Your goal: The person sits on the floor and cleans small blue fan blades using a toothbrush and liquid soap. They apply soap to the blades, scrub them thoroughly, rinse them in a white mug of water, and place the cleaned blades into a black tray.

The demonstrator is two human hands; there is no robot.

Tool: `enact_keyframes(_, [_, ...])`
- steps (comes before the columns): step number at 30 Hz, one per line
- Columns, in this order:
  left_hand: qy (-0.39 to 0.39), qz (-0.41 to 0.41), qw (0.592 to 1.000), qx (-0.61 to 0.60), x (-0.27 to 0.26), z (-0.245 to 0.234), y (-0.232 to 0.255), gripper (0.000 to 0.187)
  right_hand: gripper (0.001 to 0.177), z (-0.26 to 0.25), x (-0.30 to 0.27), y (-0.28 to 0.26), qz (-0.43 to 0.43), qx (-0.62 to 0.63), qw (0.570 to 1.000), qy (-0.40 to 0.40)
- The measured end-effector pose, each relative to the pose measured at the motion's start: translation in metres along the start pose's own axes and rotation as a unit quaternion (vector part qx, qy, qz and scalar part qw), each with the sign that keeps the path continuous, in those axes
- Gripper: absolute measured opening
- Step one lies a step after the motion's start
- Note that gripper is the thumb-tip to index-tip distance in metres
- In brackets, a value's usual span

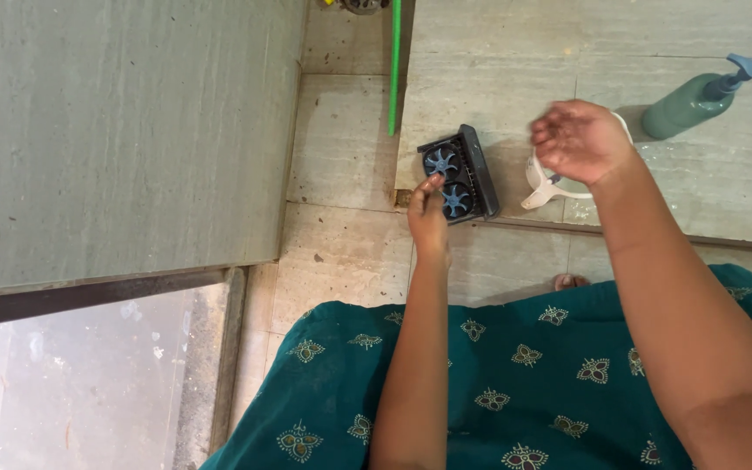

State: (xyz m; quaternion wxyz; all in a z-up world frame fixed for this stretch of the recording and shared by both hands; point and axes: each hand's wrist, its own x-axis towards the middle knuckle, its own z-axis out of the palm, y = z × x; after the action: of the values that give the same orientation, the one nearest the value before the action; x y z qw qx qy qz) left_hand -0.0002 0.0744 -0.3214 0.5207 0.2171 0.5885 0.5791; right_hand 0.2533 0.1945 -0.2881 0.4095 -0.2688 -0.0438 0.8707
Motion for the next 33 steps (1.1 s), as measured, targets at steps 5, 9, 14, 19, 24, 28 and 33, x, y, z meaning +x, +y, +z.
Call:
enact_keyframes(5, [-0.04,-0.124,0.971,-0.202,0.003,0.014,0.012,0.027,0.029,0.136,-0.003,0.039,0.103,-0.529,0.842,-0.021])
enact_keyframes(9, [-0.001,-0.143,0.96,-0.241,0.015,0.01,0.009,0.021,0.021,0.131,0.0,0.036,0.008,-0.555,0.83,0.048])
enact_keyframes(14, [0.066,-0.174,0.949,-0.253,0.013,-0.014,0.033,0.016,0.012,-0.019,0.022,-0.002,-0.183,-0.13,0.945,0.24])
enact_keyframes(19, [0.072,-0.165,0.949,-0.257,0.003,-0.017,0.044,0.033,0.013,-0.106,0.025,-0.007,-0.113,0.03,0.927,0.355])
enact_keyframes(24, [0.11,-0.176,0.962,-0.18,0.012,-0.024,0.032,0.034,0.024,-0.075,0.013,-0.004,-0.115,0.127,0.943,0.284])
enact_keyframes(28, [0.074,-0.178,0.973,-0.126,0.02,-0.025,0.017,0.029,0.03,-0.003,-0.013,-0.005,-0.055,-0.047,0.997,0.027])
enact_keyframes(33, [-0.03,0.038,0.986,0.163,0.013,-0.012,-0.006,0.017,0.041,0.123,-0.009,0.007,0.127,-0.549,0.824,-0.063])
